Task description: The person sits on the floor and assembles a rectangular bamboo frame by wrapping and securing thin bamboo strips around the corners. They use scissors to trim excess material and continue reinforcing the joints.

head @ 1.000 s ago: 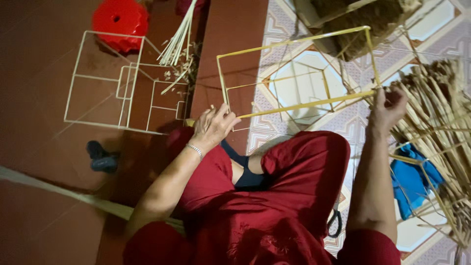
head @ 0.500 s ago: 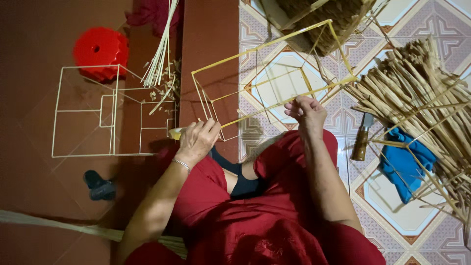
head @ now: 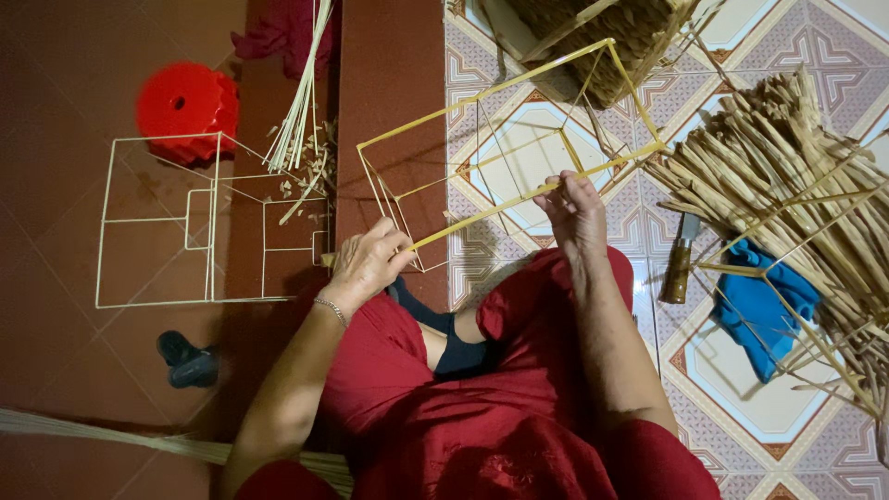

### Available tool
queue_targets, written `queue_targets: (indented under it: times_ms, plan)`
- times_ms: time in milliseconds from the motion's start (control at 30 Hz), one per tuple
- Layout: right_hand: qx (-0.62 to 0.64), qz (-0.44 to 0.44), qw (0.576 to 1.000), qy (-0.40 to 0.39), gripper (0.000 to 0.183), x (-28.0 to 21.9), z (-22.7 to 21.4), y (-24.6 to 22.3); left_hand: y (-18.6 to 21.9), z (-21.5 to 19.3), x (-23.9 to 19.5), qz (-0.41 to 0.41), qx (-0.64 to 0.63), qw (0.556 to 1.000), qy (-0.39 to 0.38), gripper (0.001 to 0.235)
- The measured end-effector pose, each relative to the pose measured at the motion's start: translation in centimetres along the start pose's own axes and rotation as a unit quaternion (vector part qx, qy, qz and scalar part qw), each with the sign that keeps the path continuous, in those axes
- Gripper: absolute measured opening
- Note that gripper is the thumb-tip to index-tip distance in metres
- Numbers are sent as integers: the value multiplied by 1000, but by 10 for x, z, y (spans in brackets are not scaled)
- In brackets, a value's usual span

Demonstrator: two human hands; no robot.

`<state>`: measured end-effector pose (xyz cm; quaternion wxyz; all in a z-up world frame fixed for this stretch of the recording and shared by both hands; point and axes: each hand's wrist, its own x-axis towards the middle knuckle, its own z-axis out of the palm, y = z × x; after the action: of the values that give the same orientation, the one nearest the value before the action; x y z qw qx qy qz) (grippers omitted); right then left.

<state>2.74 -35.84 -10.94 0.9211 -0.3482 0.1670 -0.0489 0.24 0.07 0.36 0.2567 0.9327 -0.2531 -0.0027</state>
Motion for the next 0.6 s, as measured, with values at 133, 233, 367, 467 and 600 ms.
queue_targets:
  times_ms: [133, 233, 367, 467, 600]
  plan:
    - [0, -40, 999, 14, 14, 15, -15, -8, -1, -5, 1, -8, -6, 1000, -10, 21]
    - [31, -63, 997, 39, 16, 32, -36, -22, -1, -7, 0, -29, -21, 999, -23, 21]
    - [120, -60, 987, 85, 17, 47, -64, -41, 0, -7, -1, -31, -18, 999, -31, 22]
    - [67, -69, 993, 69, 21, 49, -73, -48, 3, -1, 1, -2, -24, 999, -23, 22]
    - [-5, -106, 989, 100, 25, 46, -61, -52, 11, 6, 0, 1, -18, 1000, -25, 22]
